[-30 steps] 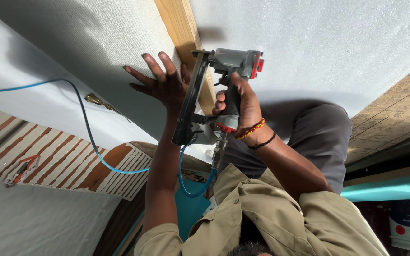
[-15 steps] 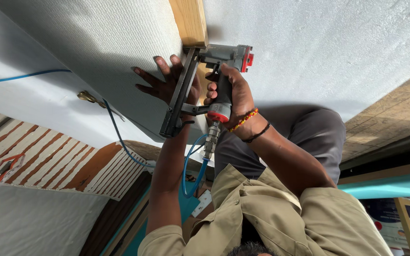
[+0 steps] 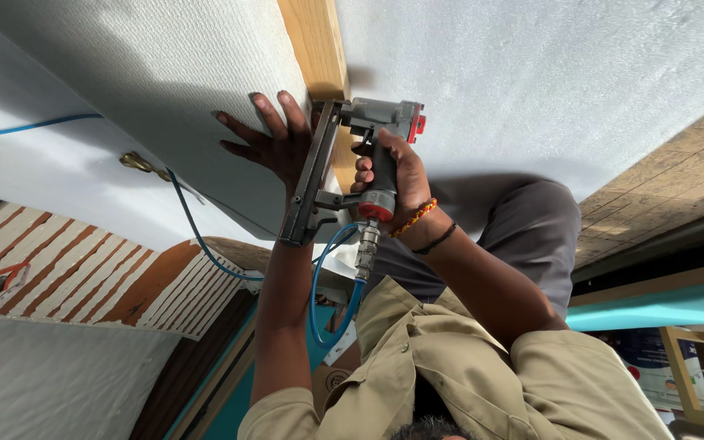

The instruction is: The person sits on the floor and stretches white fabric over a wooden furniture frame, holding it taut along a wooden rail and driving staples with a pneumatic nail gun, repositioning the fabric and pressing it flat between fastening passes.

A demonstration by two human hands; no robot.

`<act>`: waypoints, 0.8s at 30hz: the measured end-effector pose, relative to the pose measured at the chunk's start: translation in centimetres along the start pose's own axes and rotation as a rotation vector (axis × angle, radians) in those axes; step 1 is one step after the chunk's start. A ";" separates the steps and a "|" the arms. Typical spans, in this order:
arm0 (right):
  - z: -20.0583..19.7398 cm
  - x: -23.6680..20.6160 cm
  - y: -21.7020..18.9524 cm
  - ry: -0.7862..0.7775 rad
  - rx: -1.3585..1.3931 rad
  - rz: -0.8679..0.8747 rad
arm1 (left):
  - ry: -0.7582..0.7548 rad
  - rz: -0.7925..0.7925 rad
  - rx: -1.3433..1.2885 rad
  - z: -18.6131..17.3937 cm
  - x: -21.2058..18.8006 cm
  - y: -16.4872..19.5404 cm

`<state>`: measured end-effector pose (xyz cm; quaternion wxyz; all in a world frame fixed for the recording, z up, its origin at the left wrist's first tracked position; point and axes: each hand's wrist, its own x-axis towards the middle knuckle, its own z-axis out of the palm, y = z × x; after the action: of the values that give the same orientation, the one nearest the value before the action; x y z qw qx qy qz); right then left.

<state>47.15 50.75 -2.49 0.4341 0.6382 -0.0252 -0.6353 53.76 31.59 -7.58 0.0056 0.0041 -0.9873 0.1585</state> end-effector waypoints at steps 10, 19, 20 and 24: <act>0.7 1.1 -0.2 0.042 0.002 0.023 | -0.115 -0.066 -0.056 -0.8 -0.4 0.2; -0.6 -0.3 -1.7 0.049 -0.087 -0.058 | -0.060 -0.055 -0.037 0.0 -0.5 0.0; -1.6 -1.3 -2.5 0.089 -0.129 -0.097 | -0.077 -0.056 -0.023 0.0 -0.5 0.0; -7.7 -6.6 -7.6 0.056 -0.319 -0.390 | -0.115 -0.044 -0.014 0.0 -0.9 0.0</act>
<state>48.35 63.37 -3.21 0.3991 0.5718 0.2108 -0.6851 54.68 31.55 -7.60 -0.0475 0.0347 -0.9868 0.1510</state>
